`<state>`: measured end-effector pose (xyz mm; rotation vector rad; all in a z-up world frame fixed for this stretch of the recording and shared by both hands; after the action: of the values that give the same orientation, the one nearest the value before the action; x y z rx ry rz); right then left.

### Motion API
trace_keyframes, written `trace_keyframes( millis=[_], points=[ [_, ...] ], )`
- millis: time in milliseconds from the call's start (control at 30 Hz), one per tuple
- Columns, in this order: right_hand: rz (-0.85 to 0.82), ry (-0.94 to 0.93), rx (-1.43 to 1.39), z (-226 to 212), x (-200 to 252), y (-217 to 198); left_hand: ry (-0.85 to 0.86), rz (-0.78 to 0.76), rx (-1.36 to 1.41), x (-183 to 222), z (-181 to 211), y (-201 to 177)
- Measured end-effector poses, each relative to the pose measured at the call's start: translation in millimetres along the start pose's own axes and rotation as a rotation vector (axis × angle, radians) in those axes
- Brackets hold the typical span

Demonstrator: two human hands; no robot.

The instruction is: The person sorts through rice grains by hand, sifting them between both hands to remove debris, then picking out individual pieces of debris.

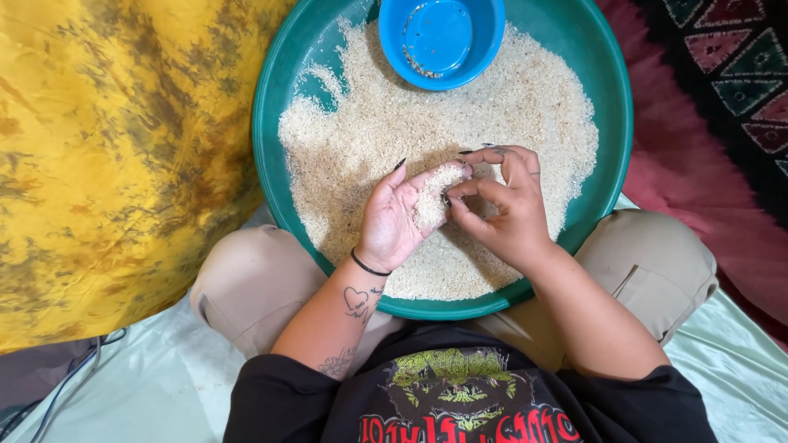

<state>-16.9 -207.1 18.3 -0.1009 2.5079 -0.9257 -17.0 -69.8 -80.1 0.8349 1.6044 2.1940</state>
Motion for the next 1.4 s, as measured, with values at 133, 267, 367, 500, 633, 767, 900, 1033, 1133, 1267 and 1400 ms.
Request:
trace_keyframes(
  millis=[133,267,367,500,633,767,900,1033,1133,1267,1400],
  points=[
    [0.005,-0.003,-0.004,-2.0,0.0,-1.2,0.006,0.008,0.011,1.3,0.3,-0.2],
    [0.015,-0.004,0.009,-4.8,-0.4,-3.7,0.007,0.016,0.017,1.2,0.4,0.2],
    [0.009,-0.014,0.026,-4.6,0.5,-3.3,0.018,0.007,0.005,1.7,0.2,0.4],
    [-0.001,-0.008,0.042,-2.7,0.6,-3.0,0.031,-0.010,-0.037,-0.4,0.3,1.2],
    [-0.001,-0.023,0.053,-3.8,0.3,-2.8,0.022,0.015,-0.030,2.1,0.4,3.5],
    [-0.004,-0.015,0.039,-2.7,0.2,-2.6,0.023,0.023,-0.040,3.9,2.9,10.3],
    [-0.010,0.058,-0.050,-1.6,-0.9,-5.8,0.050,0.015,-0.106,7.7,9.1,19.3],
    [-0.024,0.246,-0.217,25.3,10.6,0.5,0.189,0.067,-0.455,16.8,25.1,37.9],
    [-0.002,0.466,-0.601,60.2,24.3,12.2,0.225,0.146,-1.070,23.4,40.9,47.2],
    [0.041,0.923,-1.316,79.1,34.2,24.4,0.511,0.214,-1.469,35.0,58.2,63.4],
    [0.086,1.100,-1.591,90.1,38.8,28.1,0.537,0.336,-1.903,31.8,67.1,71.5]
  ],
)
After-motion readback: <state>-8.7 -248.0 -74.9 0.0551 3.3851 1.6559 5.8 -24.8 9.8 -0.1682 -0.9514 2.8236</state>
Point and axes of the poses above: each hand's wrist, its own x-axis away from the middle knuckle, its own y-axis out of the palm, z = x × y, the point moved 5 cm from there along -x, towards the middle knuckle, and after that the axes turned 3 degrees about z, right-handed, at the moved point
